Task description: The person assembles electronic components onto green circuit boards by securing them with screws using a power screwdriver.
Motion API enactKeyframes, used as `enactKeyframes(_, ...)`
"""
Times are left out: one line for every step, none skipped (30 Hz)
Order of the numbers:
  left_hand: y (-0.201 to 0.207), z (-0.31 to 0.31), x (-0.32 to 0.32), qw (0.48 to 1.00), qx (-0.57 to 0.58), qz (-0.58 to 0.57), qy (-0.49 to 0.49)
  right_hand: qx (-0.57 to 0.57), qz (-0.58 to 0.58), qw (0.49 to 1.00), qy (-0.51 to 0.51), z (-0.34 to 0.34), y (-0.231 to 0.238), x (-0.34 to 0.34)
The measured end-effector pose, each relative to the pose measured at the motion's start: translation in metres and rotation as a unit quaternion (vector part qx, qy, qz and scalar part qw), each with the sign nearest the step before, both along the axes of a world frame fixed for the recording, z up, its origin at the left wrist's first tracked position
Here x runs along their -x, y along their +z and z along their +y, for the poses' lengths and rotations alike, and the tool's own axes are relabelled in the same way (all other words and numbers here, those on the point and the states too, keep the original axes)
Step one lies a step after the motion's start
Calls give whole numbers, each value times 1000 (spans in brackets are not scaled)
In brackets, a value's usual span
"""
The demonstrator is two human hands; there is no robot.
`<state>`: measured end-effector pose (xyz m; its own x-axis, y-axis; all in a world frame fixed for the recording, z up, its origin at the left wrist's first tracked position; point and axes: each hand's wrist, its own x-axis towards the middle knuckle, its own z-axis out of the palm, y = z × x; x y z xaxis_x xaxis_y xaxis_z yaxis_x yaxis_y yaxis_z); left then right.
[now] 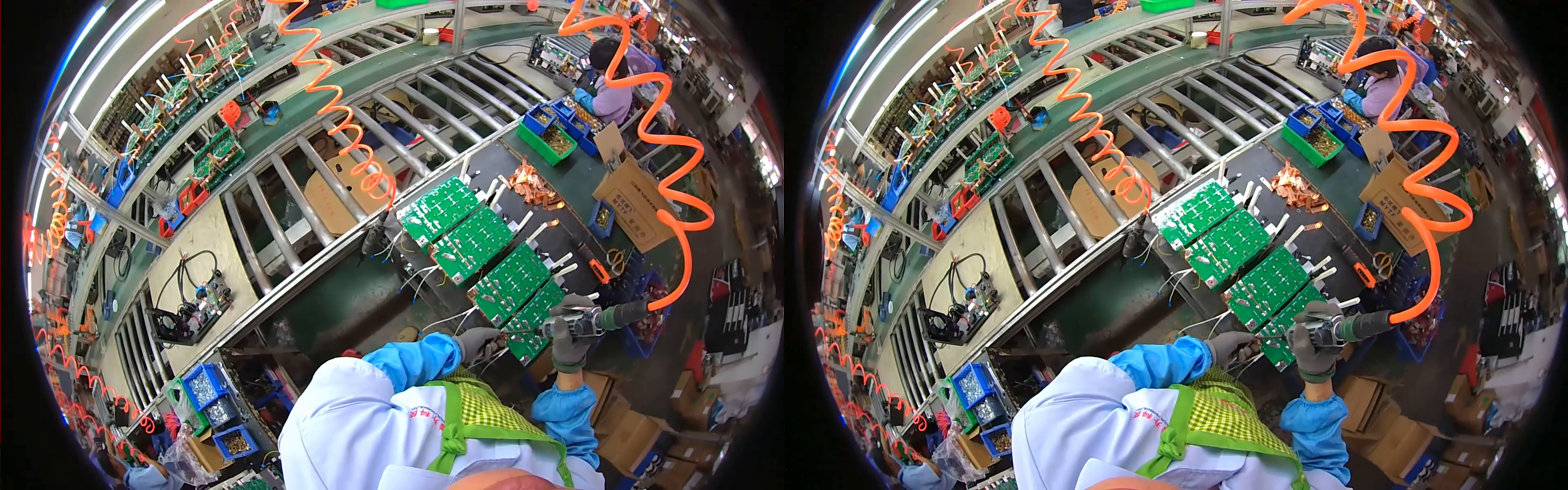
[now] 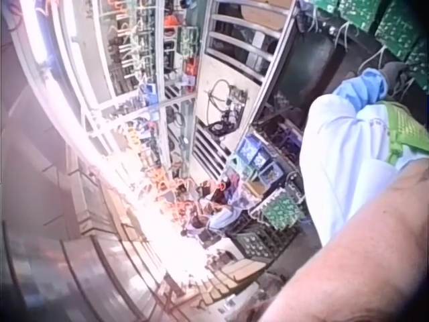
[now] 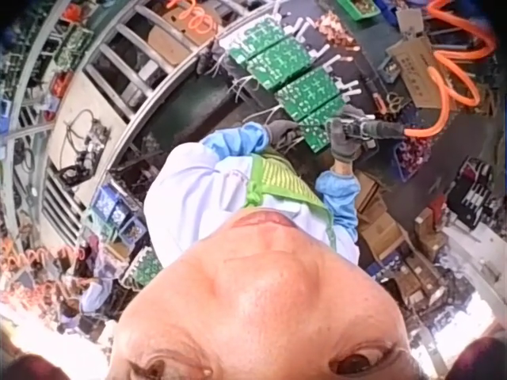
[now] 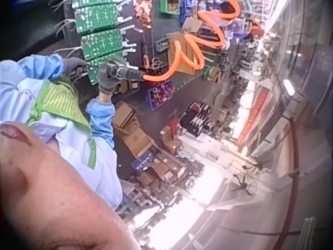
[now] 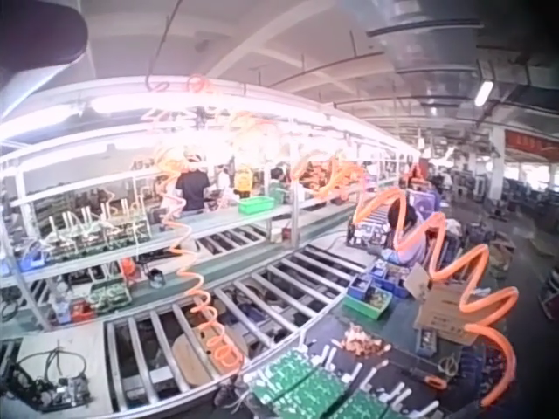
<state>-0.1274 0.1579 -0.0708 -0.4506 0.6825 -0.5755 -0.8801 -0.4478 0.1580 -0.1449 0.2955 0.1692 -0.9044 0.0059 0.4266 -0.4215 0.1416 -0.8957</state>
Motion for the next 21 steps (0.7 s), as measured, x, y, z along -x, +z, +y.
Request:
enactKeyframes(-1, 2, -3, 1000, 16, -6, 2, 20, -6, 1000, -5, 2, -3, -2)
enactKeyframes(-1, 3, -2, 1000, 12, -12, -3, 17, -11, 1000, -10, 5, -5, -1)
enactKeyframes(2, 3, -3, 1000, -10, -22, -16, -1, -12, 1000, -9, 12, -9, -2)
enactKeyframes(5, 4, -2, 998, -33, -35, -32, -20, -15, 1000, -10, 17, -13, -4)
enactKeyframes(4, 5, -2, 997, -44, -62, -27, -25, 55, 998, -17, 15, -20, 1)
enactKeyframes(24, 0, -1, 999, -21, -27, -25, -54, 43, 997, -32, 18, -22, 1)
enactKeyframes(43, -6, 0, 996, 65, 57, 2, -32, 30, 999, -22, 21, -30, 4)
enactKeyframes(14, -7, 0, 987, 50, 147, 34, -4, 0, 1000, 1, 17, -23, 3)
enactKeyframes(-5, -10, 7, 995, -75, 58, -39, -29, -54, 998, -1, 28, -25, 0)
enactKeyframes(-3, -11, 10, 978, -189, -74, -43, 18, -115, 993, 22, 13, -2, -3)
enactKeyframes(2, -9, 14, 986, -114, -104, -65, -44, 0, 998, 53, 20, -2, 5)
enactKeyframes(3, -10, 13, 998, -60, -20, -25, 31, -42, 998, 43, 11, -2, 5)
enactKeyframes(-21, -20, 15, 976, -195, -52, -78, 14, -41, 997, 65, 11, 0, 7)
enactKeyframes(6, -16, 9, 999, -44, 9, -7, 92, -68, 992, 55, 13, 1, 4)
enactKeyframes(15, -16, 12, 998, -58, -4, -9, 116, -77, 989, 56, 12, 6, 5)
enactKeyframes(16, -20, 12, 997, -68, -18, -10, 145, -85, 984, 58, 10, 9, 4)
enactKeyframes(14, -21, 13, 997, -73, -24, -12, 140, -91, 984, 55, 9, 11, 3)
enactKeyframes(11, -21, 14, 995, -89, -45, -22, 153, -87, 984, 38, 9, 12, 3)
enactKeyframes(8, -22, 16, 992, -105, -64, -31, 166, -82, 982, 23, 8, 14, 4)
enactKeyframes(5, -24, 14, 990, -102, -99, -21, 159, -86, 983, 23, 7, 18, 6)
enactKeyframes(-1, -25, 10, 992, -106, -67, -17, 147, -68, 986, 37, 6, 20, 7)
